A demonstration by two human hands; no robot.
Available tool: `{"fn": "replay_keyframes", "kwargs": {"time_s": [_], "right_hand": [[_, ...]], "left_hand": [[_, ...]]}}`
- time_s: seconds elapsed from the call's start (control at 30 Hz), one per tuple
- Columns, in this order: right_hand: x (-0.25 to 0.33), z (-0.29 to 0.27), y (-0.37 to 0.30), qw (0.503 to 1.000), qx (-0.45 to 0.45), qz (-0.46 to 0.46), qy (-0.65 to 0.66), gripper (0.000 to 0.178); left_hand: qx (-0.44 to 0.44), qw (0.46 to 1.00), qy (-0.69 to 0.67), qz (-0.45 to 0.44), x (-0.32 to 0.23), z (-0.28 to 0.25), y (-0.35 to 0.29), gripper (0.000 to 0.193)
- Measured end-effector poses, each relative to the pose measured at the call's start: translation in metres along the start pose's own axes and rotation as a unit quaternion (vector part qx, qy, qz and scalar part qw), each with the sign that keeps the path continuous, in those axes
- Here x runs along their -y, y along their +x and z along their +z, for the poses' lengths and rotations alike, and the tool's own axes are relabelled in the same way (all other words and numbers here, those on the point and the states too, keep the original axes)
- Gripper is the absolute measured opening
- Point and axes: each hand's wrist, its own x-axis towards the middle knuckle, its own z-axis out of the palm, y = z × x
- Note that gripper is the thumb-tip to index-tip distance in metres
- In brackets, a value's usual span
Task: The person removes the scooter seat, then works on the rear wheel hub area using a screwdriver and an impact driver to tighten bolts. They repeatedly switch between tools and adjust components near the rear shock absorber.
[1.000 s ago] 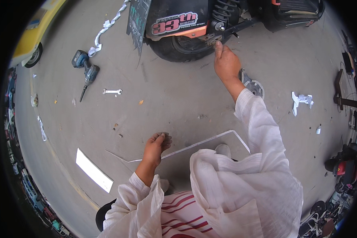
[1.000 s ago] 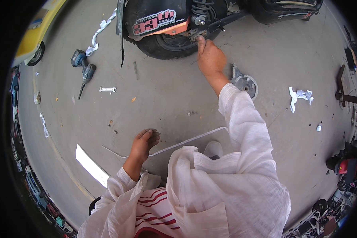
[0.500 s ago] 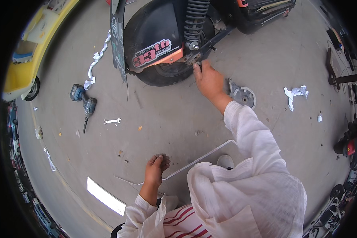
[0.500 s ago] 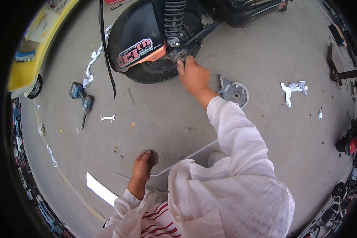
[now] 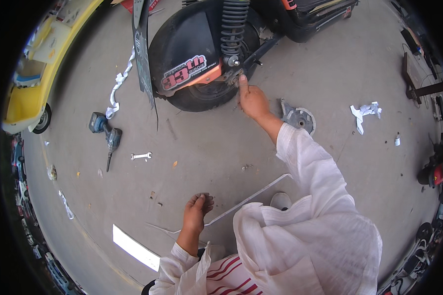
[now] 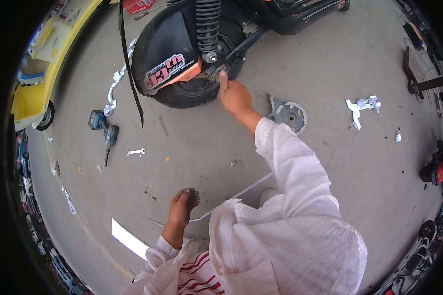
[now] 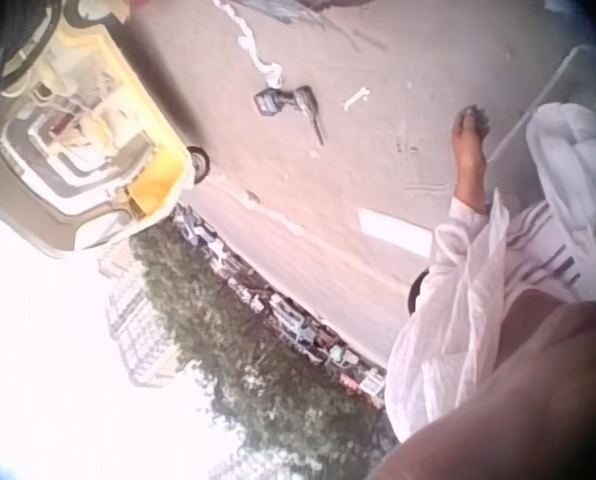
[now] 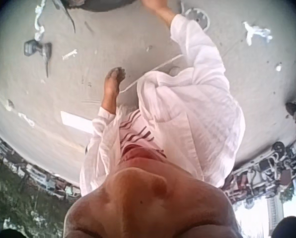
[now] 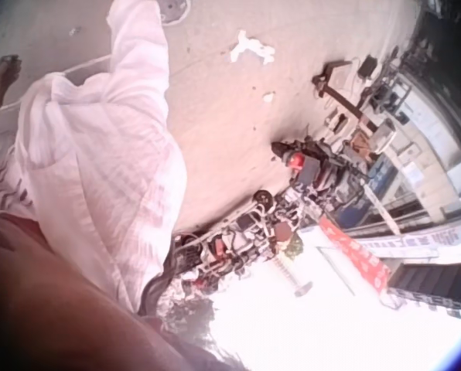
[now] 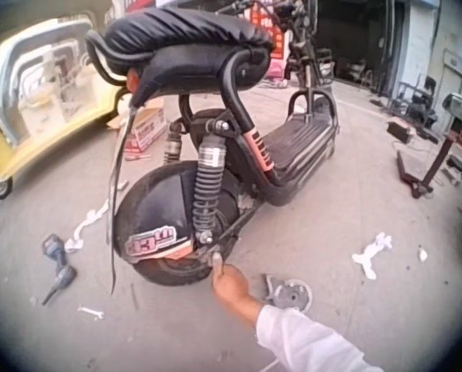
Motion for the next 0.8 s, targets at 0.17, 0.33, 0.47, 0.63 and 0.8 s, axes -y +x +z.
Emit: {"fn": "replay_keyframes", "kwargs": {"time_s": [0.17,0.33,0.47,0.63,0.8], "right_hand": [[0.004,-0.003,-0.008,0.989,-0.076,-0.093,-0.080,0.056],[-0.009,0.010,0.001,0.997,-0.034,-0.042,-0.056,0.070],[-0.014,0.011,0.002,0.985,-0.122,-0.103,-0.064,0.076],[-0.009,0.006,0.003,0.997,-0.048,-0.037,-0.041,0.074],[0.000,-0.008,0.002,0.997,0.060,0.009,0.043,0.073]], "left_hand": [[-0.001,1.000,0.014,0.014,-0.003,-0.003,0.003,0.023],[-0.010,1.000,0.013,0.008,0.003,-0.004,0.004,0.025],[-0.025,1.000,0.010,0.007,0.007,-0.009,0.003,0.025],[-0.019,1.000,0.012,0.008,0.008,-0.012,0.004,0.025],[-0.016,1.000,0.018,0.012,0.004,-0.011,0.004,0.025]]}}
